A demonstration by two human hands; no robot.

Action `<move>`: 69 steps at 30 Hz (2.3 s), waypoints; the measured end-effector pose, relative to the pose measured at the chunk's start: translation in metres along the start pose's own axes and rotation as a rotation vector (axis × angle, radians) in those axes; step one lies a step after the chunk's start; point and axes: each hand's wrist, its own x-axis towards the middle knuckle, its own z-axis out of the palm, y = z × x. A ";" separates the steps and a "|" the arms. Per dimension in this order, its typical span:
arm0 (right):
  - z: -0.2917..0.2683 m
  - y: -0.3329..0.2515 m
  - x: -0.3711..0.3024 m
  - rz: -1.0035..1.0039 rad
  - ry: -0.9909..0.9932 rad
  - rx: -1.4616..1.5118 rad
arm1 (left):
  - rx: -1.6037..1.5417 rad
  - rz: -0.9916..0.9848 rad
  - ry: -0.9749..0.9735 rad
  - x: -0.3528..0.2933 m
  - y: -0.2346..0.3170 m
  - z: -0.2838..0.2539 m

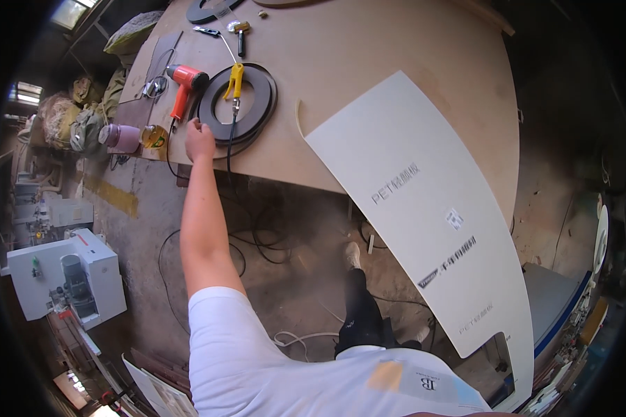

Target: The person handles a board, heats its inner curved edge with a heat gun, presses the edge using a small roller, and places the tools onto the workbench.

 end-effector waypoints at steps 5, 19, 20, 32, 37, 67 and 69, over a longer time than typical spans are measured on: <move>0.021 -0.042 -0.037 0.060 0.039 -0.024 | 0.373 -0.108 0.039 0.135 -0.046 0.020; 0.042 0.000 -0.118 0.144 0.041 -0.038 | 0.707 0.025 -0.063 0.220 -0.067 0.032; 0.045 0.002 -0.124 0.110 0.028 -0.035 | 0.636 0.084 -0.019 0.214 -0.061 0.023; 0.071 -0.059 -0.132 0.038 -0.043 0.074 | -0.533 -0.019 -0.138 -0.221 0.077 -0.096; 0.068 -0.058 -0.115 -0.149 -0.001 0.033 | -0.396 -0.136 -0.473 -0.376 0.148 -0.078; -0.087 0.000 0.129 -0.396 -0.351 1.571 | 0.305 0.591 -0.580 -0.673 0.334 0.054; -0.087 -0.001 0.128 -0.432 -0.384 1.624 | 0.257 0.596 -0.576 -0.675 0.333 0.056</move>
